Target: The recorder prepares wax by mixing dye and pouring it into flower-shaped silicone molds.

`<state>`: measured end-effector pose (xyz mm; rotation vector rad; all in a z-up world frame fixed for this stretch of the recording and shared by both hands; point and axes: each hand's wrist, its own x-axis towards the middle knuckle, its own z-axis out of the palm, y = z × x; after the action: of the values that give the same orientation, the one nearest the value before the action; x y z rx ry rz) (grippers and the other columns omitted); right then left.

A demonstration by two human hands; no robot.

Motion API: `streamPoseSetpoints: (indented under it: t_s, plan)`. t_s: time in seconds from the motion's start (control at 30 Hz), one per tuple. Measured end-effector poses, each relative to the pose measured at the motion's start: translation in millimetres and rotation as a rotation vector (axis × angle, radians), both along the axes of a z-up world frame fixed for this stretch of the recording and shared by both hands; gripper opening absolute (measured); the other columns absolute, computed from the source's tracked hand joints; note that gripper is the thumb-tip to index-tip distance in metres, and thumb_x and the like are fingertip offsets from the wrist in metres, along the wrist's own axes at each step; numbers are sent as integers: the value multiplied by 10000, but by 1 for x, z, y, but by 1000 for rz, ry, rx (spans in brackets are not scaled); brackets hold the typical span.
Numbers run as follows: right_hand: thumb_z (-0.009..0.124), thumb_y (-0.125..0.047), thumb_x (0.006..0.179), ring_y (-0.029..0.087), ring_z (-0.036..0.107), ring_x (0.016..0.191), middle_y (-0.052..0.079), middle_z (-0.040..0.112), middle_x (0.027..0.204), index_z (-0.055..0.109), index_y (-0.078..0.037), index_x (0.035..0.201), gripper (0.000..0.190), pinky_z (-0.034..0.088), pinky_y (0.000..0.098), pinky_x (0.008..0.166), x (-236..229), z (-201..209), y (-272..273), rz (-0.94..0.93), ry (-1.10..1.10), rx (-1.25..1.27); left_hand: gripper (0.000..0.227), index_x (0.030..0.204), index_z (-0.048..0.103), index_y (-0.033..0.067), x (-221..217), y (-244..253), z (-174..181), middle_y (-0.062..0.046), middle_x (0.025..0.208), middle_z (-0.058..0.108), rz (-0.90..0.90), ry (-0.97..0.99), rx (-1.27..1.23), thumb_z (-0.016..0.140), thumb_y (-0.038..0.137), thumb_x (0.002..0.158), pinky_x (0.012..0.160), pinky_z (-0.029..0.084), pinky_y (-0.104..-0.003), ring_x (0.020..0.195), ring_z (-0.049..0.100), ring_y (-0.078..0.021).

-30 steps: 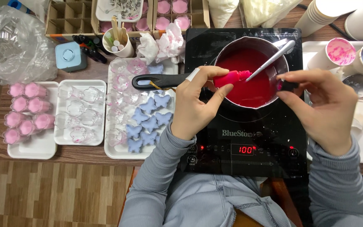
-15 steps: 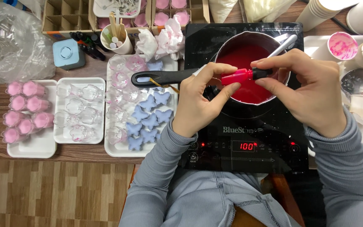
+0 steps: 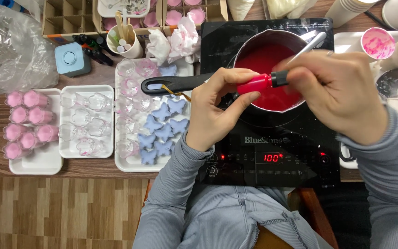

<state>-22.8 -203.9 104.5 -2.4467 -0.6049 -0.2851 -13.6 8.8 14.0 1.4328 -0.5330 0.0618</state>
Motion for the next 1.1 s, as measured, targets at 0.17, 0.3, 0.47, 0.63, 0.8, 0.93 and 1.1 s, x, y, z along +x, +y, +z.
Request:
streamPoseSetpoints:
  t_s: [0.17,0.3,0.47,0.63,0.8,0.93,1.1]
  plan:
    - [730,-201,884,184,633,635,140,670,777,704,69,1080,334,478,277,553,2,17,4,165,-109,-7,257,1172,633,-7,-1,2,4,-123,1249,715,12,25,-29,785,-6,965,1030,609,-294,1122,727,-162]
    - [776,-207,909,159,641,590,107,720,792,751,-20,999,210,463,286,533,3,-4,-6,-23,41,-101,238,1119,620,1,-3,2,3,-119,1208,716,27,-107,13,804,-7,967,971,606,-255,1102,725,-138]
    - [761,-220,881,202,641,629,139,709,824,735,22,1069,307,482,312,566,5,23,13,91,-42,-110,242,1114,621,0,-4,7,5,-126,1199,722,70,-89,17,806,-11,957,961,608,-257,1075,732,-142]
    - [738,-160,876,221,661,640,154,682,775,735,54,1026,261,499,318,562,8,25,18,168,-91,-92,224,1090,629,9,-6,10,7,-121,1179,735,131,-81,7,808,-15,958,951,608,-251,1043,747,-152]
    - [769,-270,924,221,659,581,123,703,709,797,-43,987,237,501,335,560,21,10,21,-54,77,-363,240,1066,649,36,-5,13,7,-87,1121,745,325,-265,105,842,10,925,896,603,-235,994,759,-158]
    - [730,-266,912,249,702,798,165,695,938,657,44,1161,405,545,315,679,22,37,48,281,-86,-13,245,1088,650,29,-8,26,7,-86,1126,745,361,-253,91,837,4,932,906,596,-240,999,758,-159]
    - [747,-237,937,264,693,666,156,710,786,731,18,1035,274,522,344,596,34,27,58,240,-31,-219,341,1227,616,38,-15,42,7,-94,1178,736,443,-268,85,828,-8,964,918,617,-237,1027,764,-158]
